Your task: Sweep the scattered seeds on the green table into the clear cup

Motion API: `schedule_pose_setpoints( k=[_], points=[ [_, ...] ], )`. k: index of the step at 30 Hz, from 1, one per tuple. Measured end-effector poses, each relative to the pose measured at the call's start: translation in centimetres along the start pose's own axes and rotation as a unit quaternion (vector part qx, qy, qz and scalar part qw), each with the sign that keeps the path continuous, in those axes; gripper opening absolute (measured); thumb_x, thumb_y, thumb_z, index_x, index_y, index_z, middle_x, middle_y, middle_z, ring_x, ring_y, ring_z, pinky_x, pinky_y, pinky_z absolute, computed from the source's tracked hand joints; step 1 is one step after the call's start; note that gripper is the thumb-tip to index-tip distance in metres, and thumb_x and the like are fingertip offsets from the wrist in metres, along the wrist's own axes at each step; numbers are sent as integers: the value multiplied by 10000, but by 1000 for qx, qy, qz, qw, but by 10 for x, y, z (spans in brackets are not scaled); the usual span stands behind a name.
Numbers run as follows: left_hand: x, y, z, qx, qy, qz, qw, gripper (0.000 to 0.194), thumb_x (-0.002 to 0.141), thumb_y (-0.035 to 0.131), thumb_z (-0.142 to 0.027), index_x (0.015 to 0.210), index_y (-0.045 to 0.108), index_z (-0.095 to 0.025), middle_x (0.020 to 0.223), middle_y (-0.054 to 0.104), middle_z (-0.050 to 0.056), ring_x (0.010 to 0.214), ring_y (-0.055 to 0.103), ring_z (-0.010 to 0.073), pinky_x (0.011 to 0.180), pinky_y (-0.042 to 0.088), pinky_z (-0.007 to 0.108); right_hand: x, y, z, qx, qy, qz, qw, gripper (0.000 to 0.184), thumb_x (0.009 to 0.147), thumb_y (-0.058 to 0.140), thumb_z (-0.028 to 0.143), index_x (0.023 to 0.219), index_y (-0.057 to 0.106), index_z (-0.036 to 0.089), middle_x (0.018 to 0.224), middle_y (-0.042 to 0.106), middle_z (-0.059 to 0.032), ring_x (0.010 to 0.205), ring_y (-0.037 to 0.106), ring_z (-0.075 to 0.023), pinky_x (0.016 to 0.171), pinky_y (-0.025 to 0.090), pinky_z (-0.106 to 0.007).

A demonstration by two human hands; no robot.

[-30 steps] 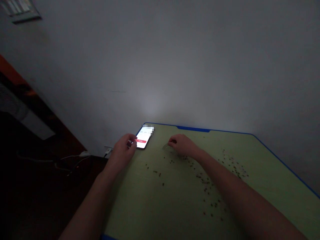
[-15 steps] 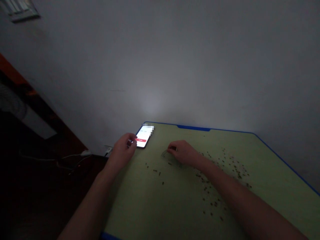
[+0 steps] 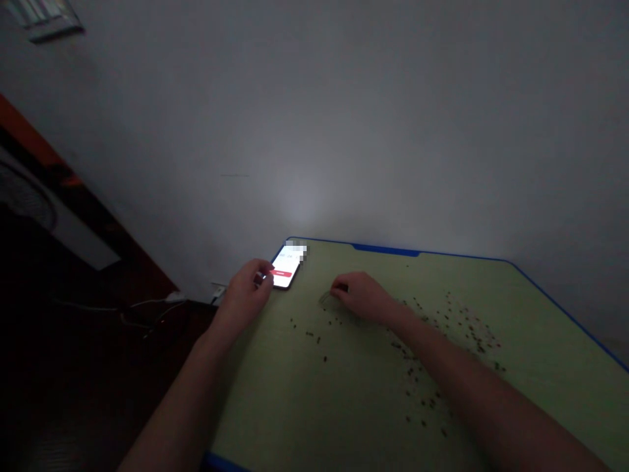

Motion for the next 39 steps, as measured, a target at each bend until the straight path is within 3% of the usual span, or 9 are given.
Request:
schedule_pose_setpoints(
  k=[9,14,19,25,39],
  points=[
    [0,3,3,-6,8,-13,1000,138,803,463,-182,912,547,-198,898,609,35,694,546,130,660,436,280,2,17,27,16,-35,44,998,178,843,564,243,868,721,165,765,711,-48,641,598,-134,584,395,-228],
    [0,2,2,-9,13,-14,1000,134,806,461,-177,907,547,-196,907,608,35,689,542,125,658,436,274,25,16,31,3,-42,37,998,192,849,568,252,885,719,140,797,710,-79,669,595,-152,607,395,-244],
    [0,1,1,-9,10,-17,1000,138,804,463,-177,911,549,-192,883,605,35,677,536,128,661,443,284,37,29,42,2,-69,65,995,194,844,581,294,874,729,171,821,724,-63,689,607,-154,624,394,-246],
    [0,1,0,-8,17,-16,1000,143,811,456,-174,923,544,-191,887,604,37,685,534,128,659,442,281,10,34,53,25,-91,106,990,179,831,577,253,878,730,171,795,727,-47,647,610,-139,594,400,-229],
    [0,4,2,-11,35,-25,999,147,807,448,-163,917,542,-189,874,597,33,699,536,133,647,440,280,-59,41,81,11,-97,96,991,169,860,555,232,840,711,170,795,709,-54,703,609,-163,667,408,-271]
  ],
)
Point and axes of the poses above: each hand's wrist, its own x-axis towards the middle knuckle, its own y-axis out of the palm, z = x × y, the point moved 3 cm from there along x, towards the middle knuckle
